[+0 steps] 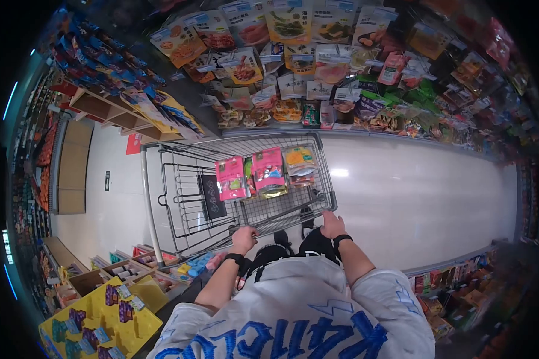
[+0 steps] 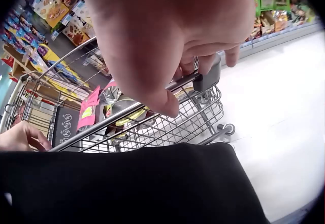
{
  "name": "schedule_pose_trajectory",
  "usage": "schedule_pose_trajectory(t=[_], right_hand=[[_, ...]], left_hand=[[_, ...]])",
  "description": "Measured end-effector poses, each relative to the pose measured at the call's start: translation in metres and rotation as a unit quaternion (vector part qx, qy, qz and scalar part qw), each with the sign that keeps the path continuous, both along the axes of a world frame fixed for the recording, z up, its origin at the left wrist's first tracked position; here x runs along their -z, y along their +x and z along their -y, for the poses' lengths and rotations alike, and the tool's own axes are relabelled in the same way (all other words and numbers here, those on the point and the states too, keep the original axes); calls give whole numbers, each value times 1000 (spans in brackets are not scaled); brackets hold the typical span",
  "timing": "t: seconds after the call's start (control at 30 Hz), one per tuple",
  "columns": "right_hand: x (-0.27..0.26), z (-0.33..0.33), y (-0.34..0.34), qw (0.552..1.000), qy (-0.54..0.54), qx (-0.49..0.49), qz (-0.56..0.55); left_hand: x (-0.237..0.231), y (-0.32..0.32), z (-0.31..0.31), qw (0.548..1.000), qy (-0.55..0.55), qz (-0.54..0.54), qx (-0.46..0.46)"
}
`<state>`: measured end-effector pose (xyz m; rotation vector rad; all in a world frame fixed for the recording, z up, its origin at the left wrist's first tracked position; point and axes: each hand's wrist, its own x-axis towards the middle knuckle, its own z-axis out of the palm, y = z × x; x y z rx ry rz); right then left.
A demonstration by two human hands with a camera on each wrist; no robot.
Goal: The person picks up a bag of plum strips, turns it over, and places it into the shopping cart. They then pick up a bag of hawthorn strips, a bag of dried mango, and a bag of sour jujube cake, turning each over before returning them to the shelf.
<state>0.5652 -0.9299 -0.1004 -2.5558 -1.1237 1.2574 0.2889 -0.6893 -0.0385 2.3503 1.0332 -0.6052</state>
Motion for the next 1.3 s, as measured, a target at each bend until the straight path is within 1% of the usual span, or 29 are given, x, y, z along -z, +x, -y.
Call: schedule_pose_trajectory(t=[0.03, 0.07, 0.13, 0.17, 0.27, 0.33, 0.37, 0.43, 0.47, 0.53, 0.57, 0.6, 0.63, 0.67, 0.73, 0.8, 0.87, 0.9, 0.93, 1.0, 1.03, 1.07, 1.1, 1.13, 1.2, 1.27, 1.3], right_hand=[[-1, 7, -4, 1000, 2, 29, 13], [3, 13, -1, 999, -4, 32, 13], [-3, 26, -14, 997, -17, 65, 23], [-6, 32, -21, 997, -21, 72, 25], [-3, 52, -35, 991, -26, 128, 16], [-2, 68, -40, 975, 10, 219, -31], [-2, 76, -46, 973, 9, 227, -31], [3, 94, -56, 959, 91, 265, -42], [7, 101, -60, 957, 92, 272, -42], [18, 112, -66, 954, 109, 279, 13], [25, 119, -71, 951, 110, 288, 13], [24, 122, -72, 942, 95, 322, -6], [23, 123, -76, 931, 80, 356, -24], [22, 124, -82, 927, 82, 365, -24], [27, 129, -88, 909, 125, 398, -4], [31, 136, -86, 908, 120, 402, -8], [31, 143, -92, 907, 118, 405, -12], [29, 149, -92, 920, 109, 377, 0], [32, 155, -86, 931, 104, 349, 15], [32, 167, -70, 932, 111, 344, 8], [31, 172, -66, 940, 114, 322, 17], [30, 177, -67, 947, 115, 300, 22], [28, 181, -63, 948, 117, 294, 32], [26, 185, -58, 946, 120, 300, 29], [22, 192, -45, 944, 127, 301, 38], [19, 202, -25, 945, 122, 301, 33], [20, 209, -15, 945, 124, 301, 30]], left_hand=[[-4, 3, 2, 1000, 0, -7, 8], [-3, 11, 2, 1000, -6, -6, 12], [3, 5, 6, 998, 4, 55, 30], [12, 4, 8, 996, 15, 65, 53], [15, 8, 12, 991, 18, 94, 99], [7, 18, 15, 989, 10, 88, 115], [3, 20, 17, 989, 5, 84, 123], [3, 23, 19, 987, -3, 81, 140], [3, 26, 20, 986, -10, 77, 149], [4, 37, 23, 983, -10, 78, 166], [5, 39, 25, 981, -8, 83, 177], [7, 42, 28, 979, -8, 81, 185], [9, 44, 29, 981, -13, 72, 181], [11, 48, 31, 982, -18, 63, 175], [7, 58, 37, 979, -8, 66, 192], [6, 65, 44, 976, -2, 61, 207], [11, 74, 46, 973, -6, 88, 211], [3, 82, 47, 975, -33, 49, 216], [-8, 92, 46, 974, -30, 50, 221], [-37, 113, 33, 965, -78, 164, 190], [-58, 124, 19, 952, 15, 234, 197], [-86, 134, 0, 927, 105, 298, 203], [-117, 144, -20, 918, 200, 302, 163], [-137, 148, -48, 899, 292, 298, 134], [-154, 145, -100, 879, 419, 230, 13], [-145, 133, -149, 894, 402, 157, -116], [-152, 132, -158, 892, 407, 158, -115]])
